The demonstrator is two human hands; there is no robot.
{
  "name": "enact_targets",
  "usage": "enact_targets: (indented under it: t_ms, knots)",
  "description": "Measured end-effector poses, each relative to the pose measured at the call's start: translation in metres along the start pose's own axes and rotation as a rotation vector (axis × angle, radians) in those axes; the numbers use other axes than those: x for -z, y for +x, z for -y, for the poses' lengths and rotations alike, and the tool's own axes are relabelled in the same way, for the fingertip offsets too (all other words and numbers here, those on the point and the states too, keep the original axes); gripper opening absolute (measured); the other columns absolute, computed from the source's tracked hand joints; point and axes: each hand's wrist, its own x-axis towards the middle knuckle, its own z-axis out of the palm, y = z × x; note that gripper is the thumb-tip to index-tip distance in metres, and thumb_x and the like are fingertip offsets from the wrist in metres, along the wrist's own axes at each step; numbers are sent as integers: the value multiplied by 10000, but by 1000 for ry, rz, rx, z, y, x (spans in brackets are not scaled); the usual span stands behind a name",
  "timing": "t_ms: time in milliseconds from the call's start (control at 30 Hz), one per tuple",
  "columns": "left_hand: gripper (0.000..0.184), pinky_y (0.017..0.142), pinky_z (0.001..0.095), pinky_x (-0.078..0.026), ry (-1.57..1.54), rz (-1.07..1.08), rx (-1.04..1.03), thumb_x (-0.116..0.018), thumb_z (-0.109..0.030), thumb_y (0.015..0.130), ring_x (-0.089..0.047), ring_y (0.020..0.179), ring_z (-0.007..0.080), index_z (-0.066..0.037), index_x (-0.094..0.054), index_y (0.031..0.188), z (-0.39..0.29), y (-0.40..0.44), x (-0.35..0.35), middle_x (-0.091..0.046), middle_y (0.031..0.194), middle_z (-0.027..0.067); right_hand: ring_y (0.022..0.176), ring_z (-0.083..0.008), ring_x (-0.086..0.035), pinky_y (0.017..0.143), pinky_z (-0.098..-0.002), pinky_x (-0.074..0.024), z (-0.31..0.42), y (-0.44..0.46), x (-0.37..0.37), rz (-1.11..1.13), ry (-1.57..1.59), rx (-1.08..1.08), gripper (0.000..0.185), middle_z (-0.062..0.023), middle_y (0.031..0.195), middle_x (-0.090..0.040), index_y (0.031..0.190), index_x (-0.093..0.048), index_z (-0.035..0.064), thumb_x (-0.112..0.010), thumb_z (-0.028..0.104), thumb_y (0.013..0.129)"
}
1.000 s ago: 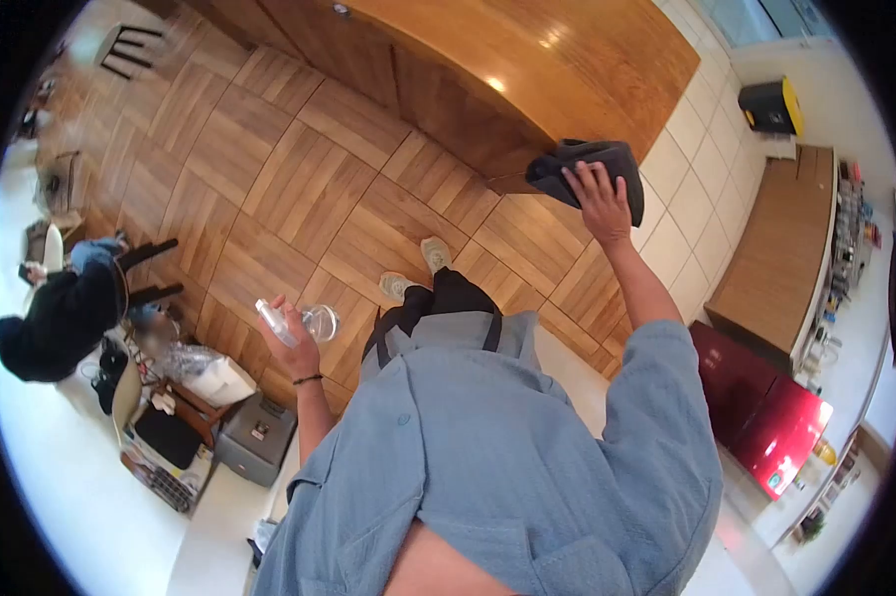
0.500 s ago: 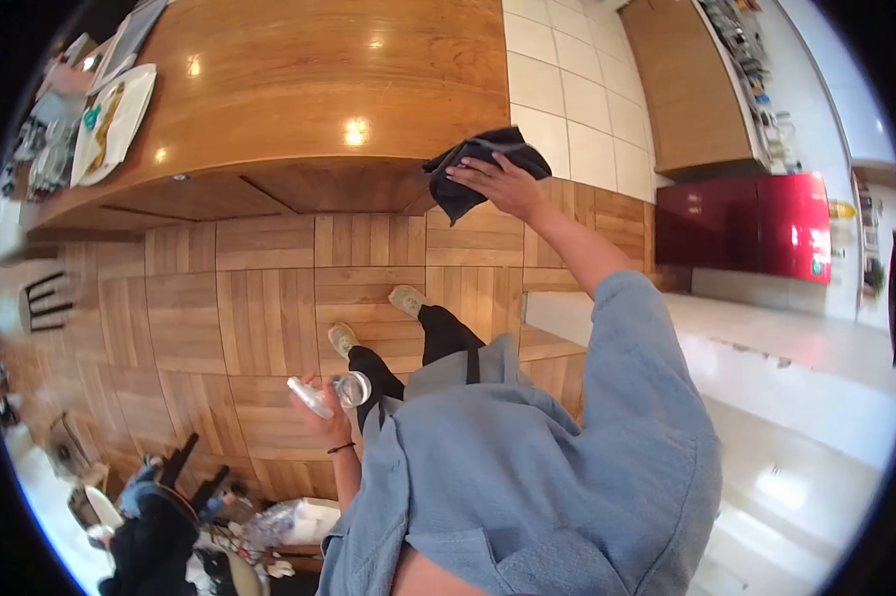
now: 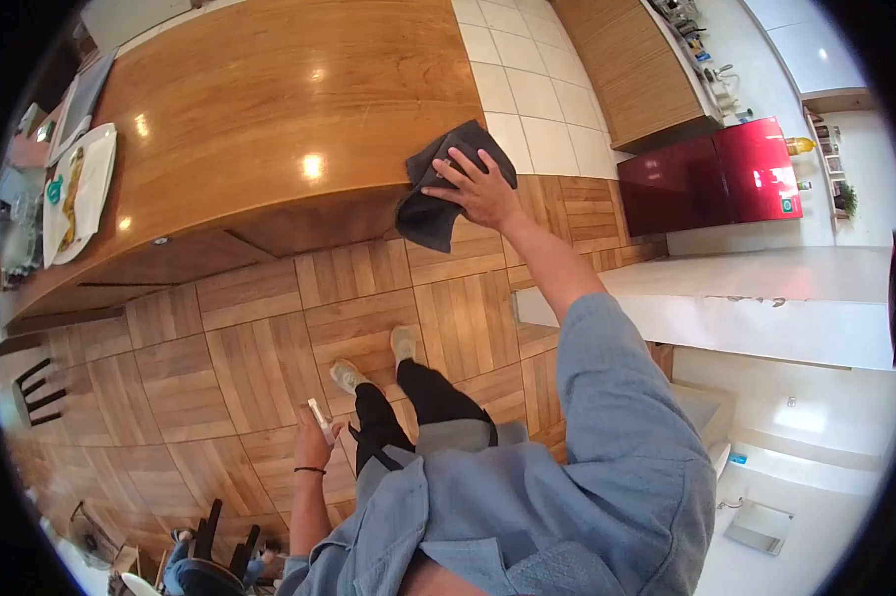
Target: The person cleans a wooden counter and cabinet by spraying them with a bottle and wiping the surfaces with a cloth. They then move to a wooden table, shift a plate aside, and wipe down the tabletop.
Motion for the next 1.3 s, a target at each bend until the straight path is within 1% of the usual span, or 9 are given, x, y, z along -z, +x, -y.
enact_targets:
  t_ms: [167, 333, 500, 567, 767, 867, 1033, 1133, 1300]
  knots:
    - [694, 737, 506, -540, 198, 162, -134, -778, -201, 806, -641, 934, 462, 4, -323, 1287, 0, 36, 0, -600, 1150, 266, 1440, -204, -309, 1116, -518, -240, 10, -3, -5, -94, -31, -51, 589, 63, 1565, -320, 1363, -478, 523, -558, 186, 887]
    - [645, 748, 487, -547, 111, 29, -443, -758, -151, 811, -646, 931, 445, 8, -352, 1286, -5, 103, -15, -522, 1216, 267, 1400, -238, -384, 1180, -497, -104, 32, -7, -46, -357, -131, -200, 387, 36, 1517, -413, 1271, -591, 491, -498, 279, 961]
    - [649, 765, 426, -553, 20, -25, -561, -817, -217, 769, -643, 986, 408, -12, -441, 1257, -7, 187, -40, -600, 1150, 223, 1471, -329, -234, 1186, -541, -10, 54, -16, -125, -567, -180, -354, 326, -25, 1548, -368, 1223, -643, 472, -553, 374, 925]
    - [624, 786, 390, -544, -12, -126, -728, -837, -236, 765, -660, 962, 302, -29, -462, 1219, 5, 216, -56, -594, 1152, 189, 1491, -359, -162, 1181, -557, 11, 71, -24, -168, -610, -136, -429, 326, -62, 1503, -405, 1217, -650, 459, -578, 402, 904]
    - [564, 842, 372, -521, -695, -279, -927, -802, -365, 816, -655, 988, 262, -24, -511, 1158, 23, 280, -125, -619, 1164, 156, 1239, -459, -382, 984, -707, -292, 173, -51, -336, -350, 10, -502, 587, -117, 1230, -478, 1352, -562, 373, -668, 435, 778]
    - [512, 899, 402, -493, -876, -232, -937, -676, -417, 919, -620, 1048, 252, 11, -507, 1142, 36, 294, -143, -572, 1213, 176, 1216, -480, -388, 983, -716, -288, 230, -60, -423, -280, 171, -497, 604, -135, 1224, -458, 1374, -541, 369, -660, 432, 786]
    - [453, 949, 387, -467, -674, -381, -817, -604, -404, 969, -555, 1129, 213, -4, -530, 1168, 39, 283, -151, -568, 1132, 115, 1292, -506, -343, 1024, -734, -270, 183, -8, -361, -640, -126, -667, 510, -187, 1251, -425, 1354, -555, 326, -620, 329, 848]
    - [363, 931, 376, -470, -675, -365, -780, -595, -323, 983, -577, 1086, 210, 1, -545, 1139, 31, 278, -148, -581, 1087, 100, 1417, -476, -268, 1084, -665, -176, 132, 32, -249, -913, -157, -737, 461, -200, 1532, -340, 1374, -545, 277, -533, 374, 923]
    - [263, 878, 351, -472, -509, -464, -864, -591, -231, 978, -611, 999, 206, 6, -568, 1090, 17, 281, -149, -598, 1045, 103, 1443, -424, -267, 1116, -629, -121, 114, 46, -240, -902, -418, -794, 495, -173, 1513, -392, 1412, -511, 311, -500, 449, 937]
